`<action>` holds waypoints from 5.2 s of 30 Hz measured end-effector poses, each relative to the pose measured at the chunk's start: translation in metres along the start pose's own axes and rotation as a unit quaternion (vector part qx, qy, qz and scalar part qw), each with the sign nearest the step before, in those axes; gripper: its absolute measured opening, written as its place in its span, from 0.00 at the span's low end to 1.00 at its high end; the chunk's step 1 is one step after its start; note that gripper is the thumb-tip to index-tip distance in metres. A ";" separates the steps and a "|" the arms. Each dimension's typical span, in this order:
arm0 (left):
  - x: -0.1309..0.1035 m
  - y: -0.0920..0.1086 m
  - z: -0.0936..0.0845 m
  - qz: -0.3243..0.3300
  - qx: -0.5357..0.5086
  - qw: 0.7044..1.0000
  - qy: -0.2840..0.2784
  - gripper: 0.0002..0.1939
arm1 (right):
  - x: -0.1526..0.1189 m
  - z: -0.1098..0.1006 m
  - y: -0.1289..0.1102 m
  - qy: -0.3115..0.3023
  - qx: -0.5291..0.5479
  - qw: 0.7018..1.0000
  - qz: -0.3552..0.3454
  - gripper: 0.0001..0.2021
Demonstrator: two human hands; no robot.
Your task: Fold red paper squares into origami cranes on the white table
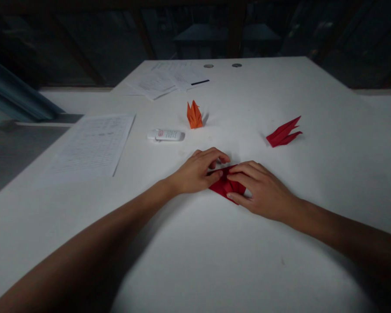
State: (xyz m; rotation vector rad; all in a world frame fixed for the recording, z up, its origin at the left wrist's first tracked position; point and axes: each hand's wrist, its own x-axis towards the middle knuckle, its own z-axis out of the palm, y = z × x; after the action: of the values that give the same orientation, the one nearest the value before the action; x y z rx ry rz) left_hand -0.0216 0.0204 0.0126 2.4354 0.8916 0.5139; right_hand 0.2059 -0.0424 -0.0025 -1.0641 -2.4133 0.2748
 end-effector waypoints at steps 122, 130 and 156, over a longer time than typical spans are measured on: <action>0.001 -0.002 0.001 0.018 -0.188 0.981 0.041 0.07 | 0.008 -0.004 0.012 0.149 0.122 0.969 0.155 0.12; 0.000 0.002 0.002 -0.009 -0.129 0.989 0.073 0.15 | 0.007 0.000 0.013 0.160 0.259 0.933 0.194 0.17; 0.001 0.008 0.002 0.047 -0.029 0.998 -0.030 0.14 | 0.008 -0.007 0.025 0.130 0.282 0.937 0.162 0.21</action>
State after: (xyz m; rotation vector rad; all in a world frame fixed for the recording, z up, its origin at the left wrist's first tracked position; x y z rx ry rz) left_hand -0.0167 0.0153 0.0157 2.4354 0.7317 0.4910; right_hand 0.2208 -0.0201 -0.0025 -1.1243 -1.7521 0.8263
